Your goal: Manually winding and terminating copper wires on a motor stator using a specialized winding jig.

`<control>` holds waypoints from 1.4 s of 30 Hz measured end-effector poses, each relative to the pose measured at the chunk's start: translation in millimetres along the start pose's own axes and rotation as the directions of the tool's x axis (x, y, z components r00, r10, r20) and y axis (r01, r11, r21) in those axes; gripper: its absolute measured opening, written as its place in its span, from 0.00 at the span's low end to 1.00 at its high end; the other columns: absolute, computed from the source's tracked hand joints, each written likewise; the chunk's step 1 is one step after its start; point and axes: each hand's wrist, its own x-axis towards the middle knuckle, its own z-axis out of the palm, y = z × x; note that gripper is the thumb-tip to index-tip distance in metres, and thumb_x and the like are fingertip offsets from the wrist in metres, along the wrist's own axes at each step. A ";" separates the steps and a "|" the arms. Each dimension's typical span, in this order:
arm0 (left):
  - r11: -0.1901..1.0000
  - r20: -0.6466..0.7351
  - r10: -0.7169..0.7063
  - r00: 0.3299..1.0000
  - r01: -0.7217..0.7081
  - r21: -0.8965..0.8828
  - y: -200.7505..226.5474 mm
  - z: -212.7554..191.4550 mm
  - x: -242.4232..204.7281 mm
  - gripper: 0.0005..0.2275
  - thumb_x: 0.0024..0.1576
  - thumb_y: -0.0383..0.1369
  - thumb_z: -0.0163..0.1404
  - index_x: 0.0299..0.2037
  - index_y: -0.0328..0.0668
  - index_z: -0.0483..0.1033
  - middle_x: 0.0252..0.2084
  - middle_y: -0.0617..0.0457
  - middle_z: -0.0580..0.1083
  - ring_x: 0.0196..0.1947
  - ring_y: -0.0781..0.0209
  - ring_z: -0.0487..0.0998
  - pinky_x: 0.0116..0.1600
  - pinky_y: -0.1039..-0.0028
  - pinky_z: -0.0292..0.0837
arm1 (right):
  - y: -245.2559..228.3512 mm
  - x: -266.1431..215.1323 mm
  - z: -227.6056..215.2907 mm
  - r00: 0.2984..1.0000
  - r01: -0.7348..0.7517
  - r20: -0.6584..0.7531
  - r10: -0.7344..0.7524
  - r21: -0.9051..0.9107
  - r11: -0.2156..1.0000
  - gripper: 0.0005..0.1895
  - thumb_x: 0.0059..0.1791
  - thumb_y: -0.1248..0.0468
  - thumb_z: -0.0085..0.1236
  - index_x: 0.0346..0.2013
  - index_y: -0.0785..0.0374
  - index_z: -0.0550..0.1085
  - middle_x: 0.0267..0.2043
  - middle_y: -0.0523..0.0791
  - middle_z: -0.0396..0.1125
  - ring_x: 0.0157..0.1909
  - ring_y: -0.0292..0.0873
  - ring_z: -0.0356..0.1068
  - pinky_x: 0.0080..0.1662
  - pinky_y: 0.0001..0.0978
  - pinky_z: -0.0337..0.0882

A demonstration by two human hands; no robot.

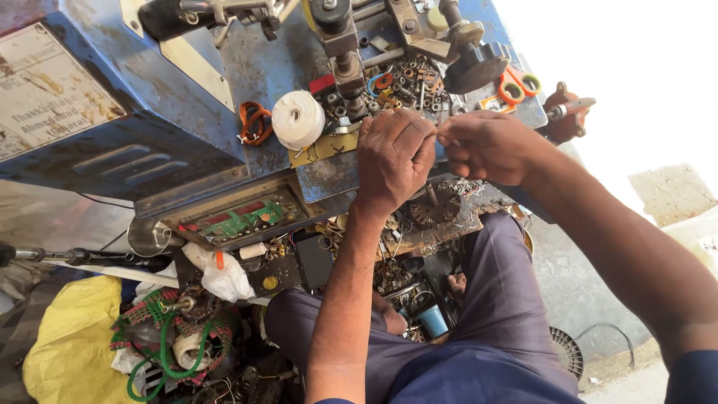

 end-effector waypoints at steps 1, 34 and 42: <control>1.000 -0.003 -0.001 1.000 0.001 0.004 0.0 -0.6 0.8 0.06 0.55 0.27 0.57 0.39 0.45 0.74 0.37 0.56 0.72 0.39 0.55 0.74 0.47 0.62 0.63 | -4.1 -2.8 0.1 1.000 0.003 0.003 -0.003 -0.001 1.000 0.09 0.56 0.60 0.47 0.41 0.61 0.73 0.24 0.42 0.67 0.24 0.37 0.66 0.27 0.33 0.66; 1.000 0.014 -0.013 1.000 0.013 0.015 0.7 1.3 0.5 0.06 0.55 0.27 0.57 0.39 0.46 0.74 0.38 0.56 0.72 0.38 0.54 0.73 0.47 0.62 0.63 | 29.3 2.5 2.0 0.999 -0.042 0.006 0.042 0.118 0.992 0.12 0.57 0.60 0.49 0.36 0.65 0.74 0.24 0.44 0.68 0.23 0.38 0.69 0.26 0.31 0.64; 1.000 0.018 0.007 1.000 -0.007 0.006 -0.1 -0.1 1.0 0.06 0.56 0.28 0.58 0.40 0.46 0.74 0.38 0.56 0.72 0.39 0.55 0.73 0.47 0.62 0.63 | 21.6 -14.1 4.0 0.544 0.593 0.113 -0.832 -0.753 0.285 0.10 0.51 0.68 0.58 0.47 0.62 0.74 0.40 0.47 0.74 0.35 0.46 0.72 0.35 0.37 0.69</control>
